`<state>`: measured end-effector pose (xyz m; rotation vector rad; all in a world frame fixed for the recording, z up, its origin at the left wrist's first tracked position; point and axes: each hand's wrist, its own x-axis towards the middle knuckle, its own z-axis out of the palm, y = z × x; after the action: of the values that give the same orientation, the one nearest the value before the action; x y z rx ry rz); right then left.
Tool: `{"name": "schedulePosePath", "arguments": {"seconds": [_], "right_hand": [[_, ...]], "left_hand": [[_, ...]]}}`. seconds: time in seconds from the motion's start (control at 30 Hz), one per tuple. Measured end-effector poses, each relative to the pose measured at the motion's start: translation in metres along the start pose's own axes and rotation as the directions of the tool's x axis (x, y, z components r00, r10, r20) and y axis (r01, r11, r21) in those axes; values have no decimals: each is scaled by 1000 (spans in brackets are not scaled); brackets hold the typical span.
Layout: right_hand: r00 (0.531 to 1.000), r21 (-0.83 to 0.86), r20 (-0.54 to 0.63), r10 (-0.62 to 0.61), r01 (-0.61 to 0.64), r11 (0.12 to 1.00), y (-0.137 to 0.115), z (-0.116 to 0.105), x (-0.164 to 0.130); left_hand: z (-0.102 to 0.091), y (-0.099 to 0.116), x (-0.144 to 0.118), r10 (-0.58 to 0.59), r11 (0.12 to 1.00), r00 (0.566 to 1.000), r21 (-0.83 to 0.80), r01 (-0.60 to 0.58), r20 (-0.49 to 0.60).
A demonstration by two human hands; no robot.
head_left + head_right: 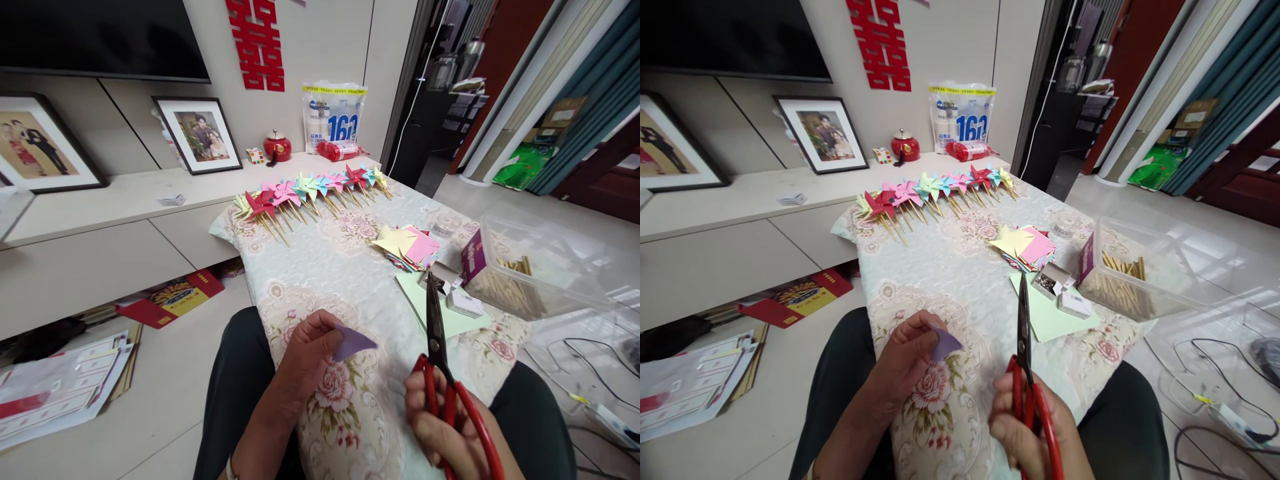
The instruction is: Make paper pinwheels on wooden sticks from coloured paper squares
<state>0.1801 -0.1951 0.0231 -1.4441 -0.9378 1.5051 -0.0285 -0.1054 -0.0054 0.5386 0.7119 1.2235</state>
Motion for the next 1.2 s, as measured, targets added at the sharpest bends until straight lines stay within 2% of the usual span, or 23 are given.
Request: {"name": "schedulePosePath", "arguments": {"seconds": [0.1, 0.2, 0.53, 0.63, 0.77, 0.97, 1.1, 1.2], "right_hand": [[988, -44, -62, -144, 141, 989, 0, 13, 19], [974, -77, -86, -211, 205, 976, -1, 27, 32], [976, -33, -57, -211, 209, 977, -9, 55, 46], [987, 52, -57, -148, 151, 987, -10, 56, 49], [997, 186, 61, -46, 34, 982, -11, 52, 50], [960, 323, 279, 8, -102, 941, -18, 52, 47], [934, 350, 355, 42, -175, 920, -20, 55, 46], [925, 341, 376, 60, -199, 919, -14, 55, 48]], "left_hand": [[1, -3, 1, -36, 999, 999, -38, 35, -6], [1, -6, 1, -35, 999, 999, -31, 35, 12], [-4, -9, 3, -21, 1000, 993, 13, 20, 117], [-6, -8, 2, -33, 999, 987, 1, 33, 157], [-4, -2, -2, -70, 997, 980, -28, 76, 189], [0, 3, -6, -158, 986, 950, -2, 165, 269], [-3, 4, -9, -230, 971, 919, 10, 239, 320], [-4, 5, -9, -228, 971, 913, 15, 238, 339]]}}
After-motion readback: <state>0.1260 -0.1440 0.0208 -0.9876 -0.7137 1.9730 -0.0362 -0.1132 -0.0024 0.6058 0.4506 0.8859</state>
